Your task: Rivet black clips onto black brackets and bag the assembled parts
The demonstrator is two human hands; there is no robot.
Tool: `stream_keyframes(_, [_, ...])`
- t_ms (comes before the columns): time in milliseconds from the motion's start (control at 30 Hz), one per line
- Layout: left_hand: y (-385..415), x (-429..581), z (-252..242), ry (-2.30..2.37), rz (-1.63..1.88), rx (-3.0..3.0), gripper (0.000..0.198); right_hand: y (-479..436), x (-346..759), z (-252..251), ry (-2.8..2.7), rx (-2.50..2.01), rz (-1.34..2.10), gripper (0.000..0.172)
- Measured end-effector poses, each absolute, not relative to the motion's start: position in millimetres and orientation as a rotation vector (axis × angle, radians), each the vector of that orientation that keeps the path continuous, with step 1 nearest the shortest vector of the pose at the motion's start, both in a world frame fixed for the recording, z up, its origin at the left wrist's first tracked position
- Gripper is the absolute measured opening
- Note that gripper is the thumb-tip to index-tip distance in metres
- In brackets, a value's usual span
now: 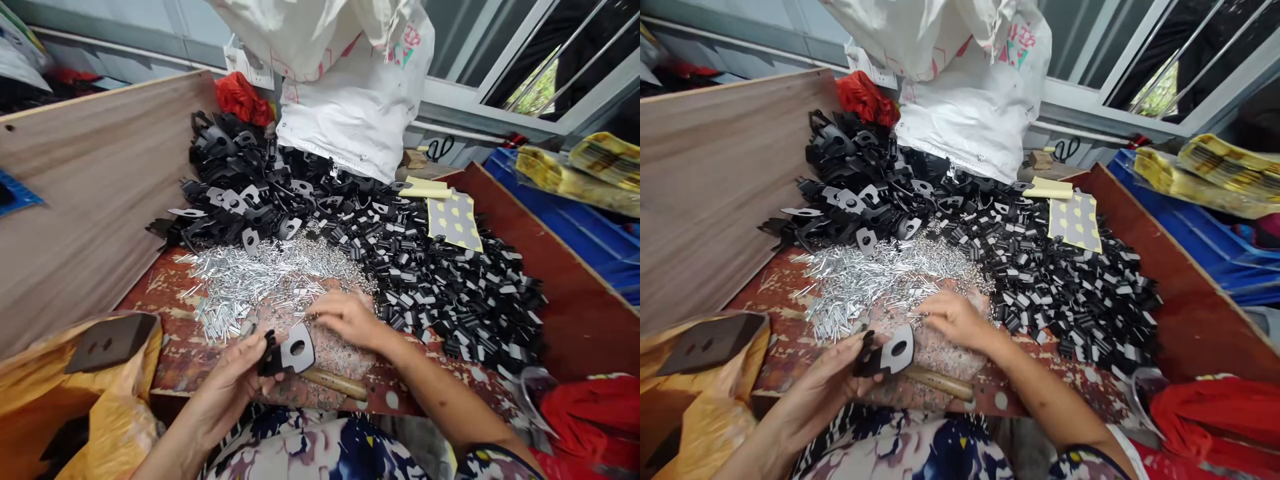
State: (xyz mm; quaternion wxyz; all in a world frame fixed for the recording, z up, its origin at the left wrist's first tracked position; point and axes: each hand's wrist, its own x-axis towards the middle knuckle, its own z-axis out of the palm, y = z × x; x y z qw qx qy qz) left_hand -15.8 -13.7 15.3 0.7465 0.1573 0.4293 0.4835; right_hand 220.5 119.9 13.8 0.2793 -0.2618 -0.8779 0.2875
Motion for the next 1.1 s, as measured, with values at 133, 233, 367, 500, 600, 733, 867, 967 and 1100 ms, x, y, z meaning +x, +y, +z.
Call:
stream_keyframes(133, [-22.2,-18.0,11.5,1.036,1.100,0.309,0.036,197.0,257.5,22.8,-2.382,-1.307,0.234,0.031])
stream_keyframes(233, [-26.3,-20.9,6.2,1.087,1.104,0.313,0.031,229.6,262.8,20.1,-2.466,-1.399,0.119,0.017])
stream_keyframes(367, [-31.2,-23.0,2.4,1.186,1.125,0.299,0.034,234.6,257.1,5.8,-2.478,-1.444,0.091,0.019])
stream_keyframes(500, [-34.2,-23.5,6.0,1.206,1.124,0.279,0.031,238.8,263.4,-2.0,-2.349,-1.510,0.137,0.027])
stream_keyframes(600, [-34.1,-24.4,7.5,1.182,1.103,0.316,0.034,238.6,269.2,2.1,-2.204,-1.519,0.137,0.026])
stream_keyframes(733, [-31.4,-23.1,4.2,1.204,1.135,0.363,0.032,204.8,260.0,14.9,-1.933,-1.330,0.112,0.024])
stream_keyframes(867, [-22.3,-9.6,5.8,1.203,1.157,0.482,0.030,136.7,226.2,19.5,-1.935,-1.028,0.420,0.018])
stream_keyframes(967, [-12.9,5.2,12.8,1.115,1.160,0.543,0.027,90.8,198.4,17.5,-2.026,-0.904,0.570,0.020])
stream_keyframes(1100, [-5.8,17.3,20.6,0.997,1.196,0.570,0.025,61.1,179.2,15.3,-2.042,-0.863,0.610,0.030])
